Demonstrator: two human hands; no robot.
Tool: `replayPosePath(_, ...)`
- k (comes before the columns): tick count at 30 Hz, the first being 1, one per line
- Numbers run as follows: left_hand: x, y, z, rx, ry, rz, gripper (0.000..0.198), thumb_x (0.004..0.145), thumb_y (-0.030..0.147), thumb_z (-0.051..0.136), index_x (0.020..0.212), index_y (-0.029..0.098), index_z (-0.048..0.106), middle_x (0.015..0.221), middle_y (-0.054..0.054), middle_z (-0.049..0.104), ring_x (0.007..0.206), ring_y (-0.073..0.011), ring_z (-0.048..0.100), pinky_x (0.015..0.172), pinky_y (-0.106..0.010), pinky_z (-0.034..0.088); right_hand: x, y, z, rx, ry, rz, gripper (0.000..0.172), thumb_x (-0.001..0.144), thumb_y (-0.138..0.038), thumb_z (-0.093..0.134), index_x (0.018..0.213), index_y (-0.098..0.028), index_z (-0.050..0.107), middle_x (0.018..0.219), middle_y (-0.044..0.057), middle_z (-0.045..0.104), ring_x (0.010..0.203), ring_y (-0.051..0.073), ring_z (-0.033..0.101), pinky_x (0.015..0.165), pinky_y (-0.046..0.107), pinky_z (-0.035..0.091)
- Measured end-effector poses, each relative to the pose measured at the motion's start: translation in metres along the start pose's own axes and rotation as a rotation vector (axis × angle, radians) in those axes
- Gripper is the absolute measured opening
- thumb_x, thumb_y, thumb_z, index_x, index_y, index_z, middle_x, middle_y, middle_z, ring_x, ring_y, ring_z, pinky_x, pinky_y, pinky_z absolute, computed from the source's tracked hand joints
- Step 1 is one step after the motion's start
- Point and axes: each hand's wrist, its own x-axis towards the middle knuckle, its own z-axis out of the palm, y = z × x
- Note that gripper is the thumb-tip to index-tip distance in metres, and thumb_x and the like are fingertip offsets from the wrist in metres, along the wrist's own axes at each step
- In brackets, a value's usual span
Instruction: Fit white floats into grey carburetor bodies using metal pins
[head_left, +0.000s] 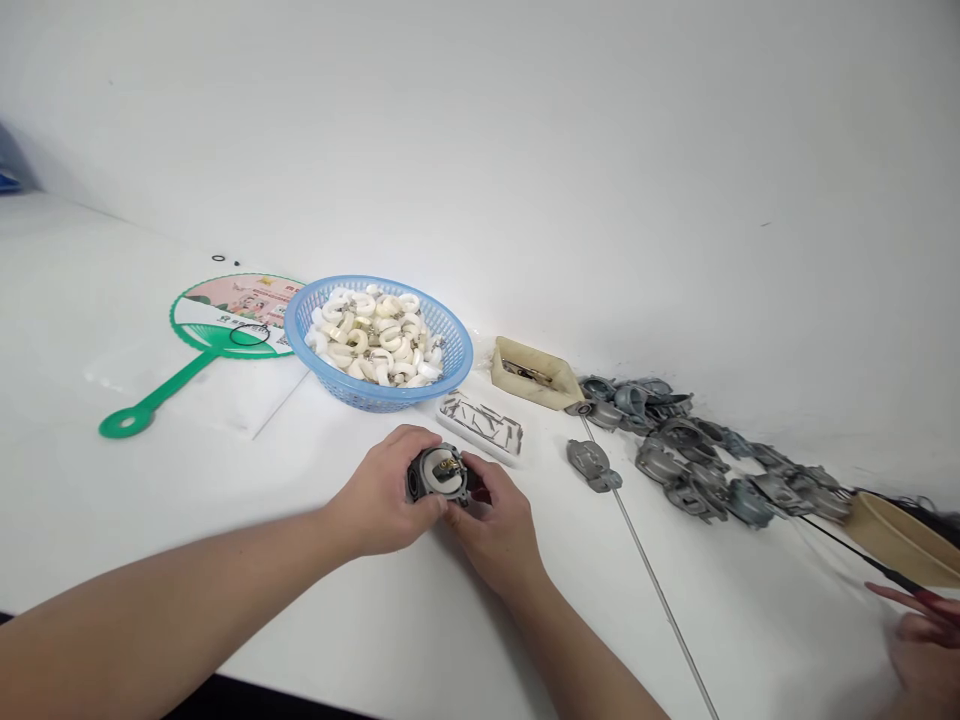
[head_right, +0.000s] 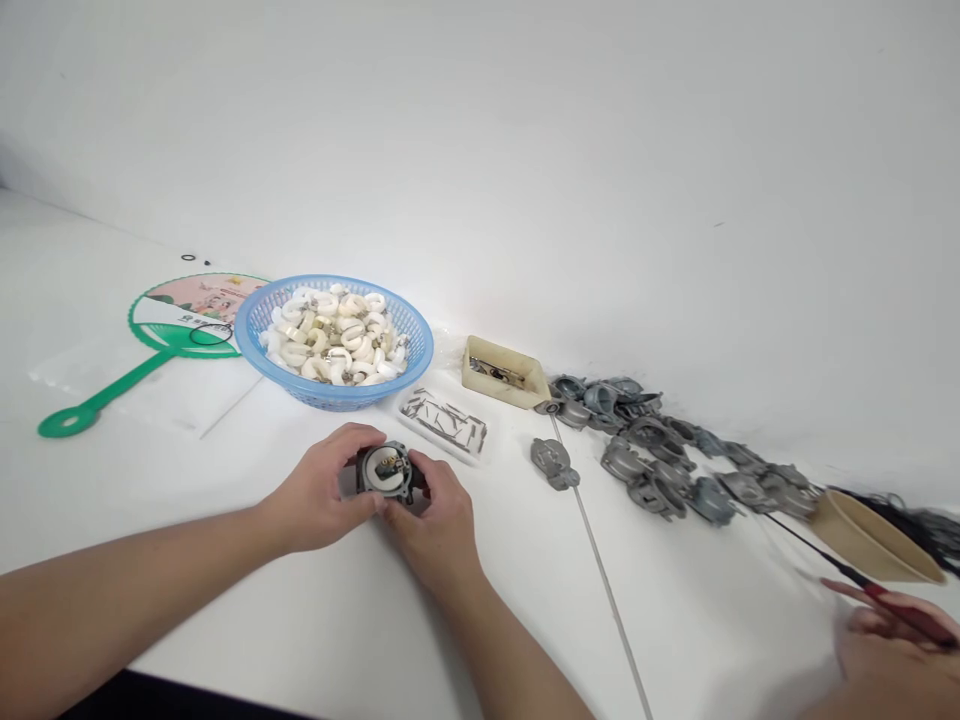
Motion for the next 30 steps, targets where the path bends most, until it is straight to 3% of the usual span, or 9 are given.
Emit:
replayPosePath(7, 0.0028, 0.0032, -0.0014, 0.057, -0.017, 0.018, 0.048, 0.066, 0.018, 0.061, 0.112, 0.020, 0.050, 0.109, -0.005, 0.059, 0.100, -0.0217, 0.055, 0.088, -0.037, 0.046, 0.0003, 0.0007, -0.0010, 0.060, -0.030, 0.001, 0.051, 0.068, -0.047, 0.067, 0.111, -0.021, 0.056, 0.101, 0.006, 0.063, 0.087, 0.023, 0.060, 0.075, 0.039, 0.052)
replayPosePath(15, 0.0026, 0.0072, 0.0003, 0.077, 0.007, 0.000, 0.048, 0.064, 0.017, 0.060, 0.111, 0.019, 0.052, 0.109, -0.005, 0.062, 0.099, -0.0217, 0.057, 0.089, -0.037, 0.047, 0.0006, -0.0049, 0.0000, 0.088, -0.020, -0.015, 0.043, 0.067, -0.024, 0.061, 0.109, -0.020, 0.057, 0.099, 0.005, 0.064, 0.083, 0.021, 0.062, 0.075, 0.038, 0.055)
replayPosePath(24, 0.0060, 0.0101, 0.0051, -0.009, 0.036, -0.101, 0.050, 0.060, 0.011, 0.059, 0.109, 0.022, 0.055, 0.107, -0.003, 0.064, 0.099, -0.0228, 0.059, 0.089, -0.038, 0.049, 0.0001, -0.0056, 0.0044, 0.100, 0.032, -0.007, 0.042, 0.065, -0.022, 0.058, 0.107, -0.020, 0.058, 0.096, 0.005, 0.065, 0.081, 0.021, 0.063, 0.071, 0.036, 0.057)
replayPosePath(30, 0.0089, 0.0091, 0.0003, -0.096, -0.054, -0.191, 0.054, 0.060, 0.014, 0.063, 0.113, 0.020, 0.054, 0.108, -0.004, 0.064, 0.099, -0.0223, 0.060, 0.085, -0.035, 0.052, -0.0026, -0.0047, 0.0062, 0.123, 0.042, -0.005, 0.040, 0.065, -0.025, 0.061, 0.104, -0.019, 0.058, 0.092, 0.005, 0.066, 0.078, 0.021, 0.063, 0.069, 0.037, 0.056)
